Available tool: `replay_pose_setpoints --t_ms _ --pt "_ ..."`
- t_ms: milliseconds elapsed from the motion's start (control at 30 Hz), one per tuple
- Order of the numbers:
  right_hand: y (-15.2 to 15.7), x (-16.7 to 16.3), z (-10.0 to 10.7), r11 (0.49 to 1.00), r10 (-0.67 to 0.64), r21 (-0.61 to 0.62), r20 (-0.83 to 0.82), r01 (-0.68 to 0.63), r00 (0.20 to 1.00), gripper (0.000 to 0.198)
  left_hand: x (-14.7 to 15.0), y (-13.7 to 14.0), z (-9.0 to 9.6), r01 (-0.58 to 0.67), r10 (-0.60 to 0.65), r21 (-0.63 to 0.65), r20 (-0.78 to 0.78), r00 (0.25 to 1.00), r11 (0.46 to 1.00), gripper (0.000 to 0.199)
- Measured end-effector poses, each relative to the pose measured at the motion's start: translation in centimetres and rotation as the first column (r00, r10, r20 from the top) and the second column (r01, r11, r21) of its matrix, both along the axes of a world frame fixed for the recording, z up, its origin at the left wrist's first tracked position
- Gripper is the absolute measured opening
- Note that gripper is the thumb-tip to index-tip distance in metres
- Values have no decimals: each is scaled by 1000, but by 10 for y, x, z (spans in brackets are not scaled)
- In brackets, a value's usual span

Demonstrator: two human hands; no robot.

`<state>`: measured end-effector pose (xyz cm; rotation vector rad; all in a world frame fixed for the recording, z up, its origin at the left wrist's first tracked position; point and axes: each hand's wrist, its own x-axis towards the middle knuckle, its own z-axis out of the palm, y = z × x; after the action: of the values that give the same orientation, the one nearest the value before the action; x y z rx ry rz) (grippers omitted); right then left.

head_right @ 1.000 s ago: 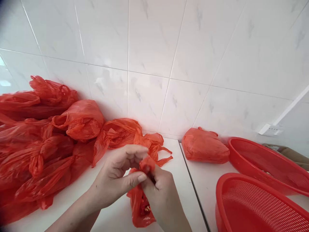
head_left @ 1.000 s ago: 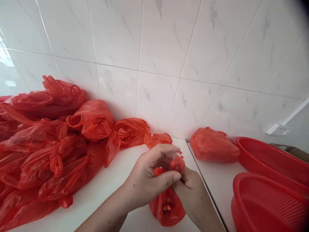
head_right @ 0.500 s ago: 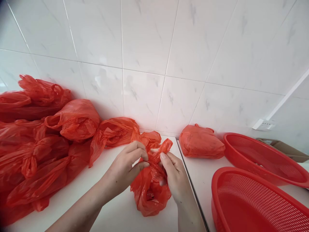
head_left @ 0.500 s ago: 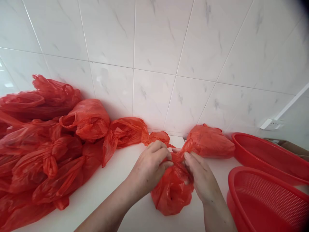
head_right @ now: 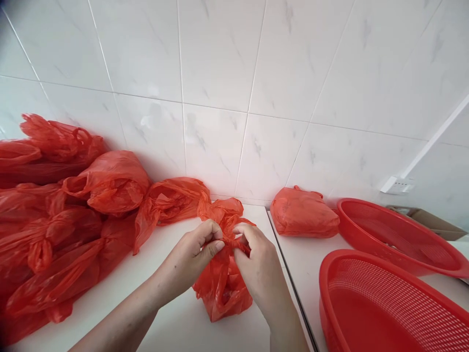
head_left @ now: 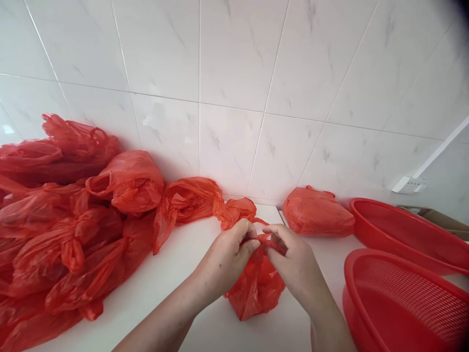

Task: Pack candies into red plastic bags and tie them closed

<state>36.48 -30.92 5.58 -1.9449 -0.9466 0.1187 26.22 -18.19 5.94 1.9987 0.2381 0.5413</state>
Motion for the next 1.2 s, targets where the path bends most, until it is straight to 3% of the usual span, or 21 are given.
replay_pose_setpoints --t_ms 67,133,267,433,533,633,700,800,967,1100,1200 --pt "4 0 -4 997 -79 -17 55 80 995 25 1 -1 1 -10 10 35 -10 1000 999 13" --pt "6 2 -6 997 -68 -33 46 69 997 29 2 -1 1 -17 18 53 -16 1000 998 12" --pt "3 4 -3 998 54 35 -163 -49 985 36 2 1 1 -25 29 84 -42 999 996 11" --pt "-4 13 1 963 239 211 -379 -168 894 32 -3 5 -3 -31 26 228 24 999 973 13" --pt "0 26 -8 966 131 256 -400 -27 907 31 -15 7 -7 39 -76 381 82 994 924 17" --pt "9 43 -25 972 -145 144 -240 183 960 29 -34 6 -11 190 -207 461 -13 978 867 22" --pt "15 55 -38 959 -263 76 -129 274 956 30 -47 7 -14 302 -283 450 -112 953 841 25" --pt "22 68 -56 954 -295 29 -66 297 953 31 -61 10 -18 428 -360 377 -240 902 821 31" --pt "24 76 -70 963 -266 -46 -2 266 964 28 -63 19 -21 464 -397 189 -306 865 866 29" --pt "12 86 -69 956 -284 -85 -13 282 959 36 -54 18 -20 457 -452 7 -126 883 889 15" --pt "3 97 -68 935 -343 -104 -32 338 939 55 -38 8 -29 258 -260 47 40 965 965 46"
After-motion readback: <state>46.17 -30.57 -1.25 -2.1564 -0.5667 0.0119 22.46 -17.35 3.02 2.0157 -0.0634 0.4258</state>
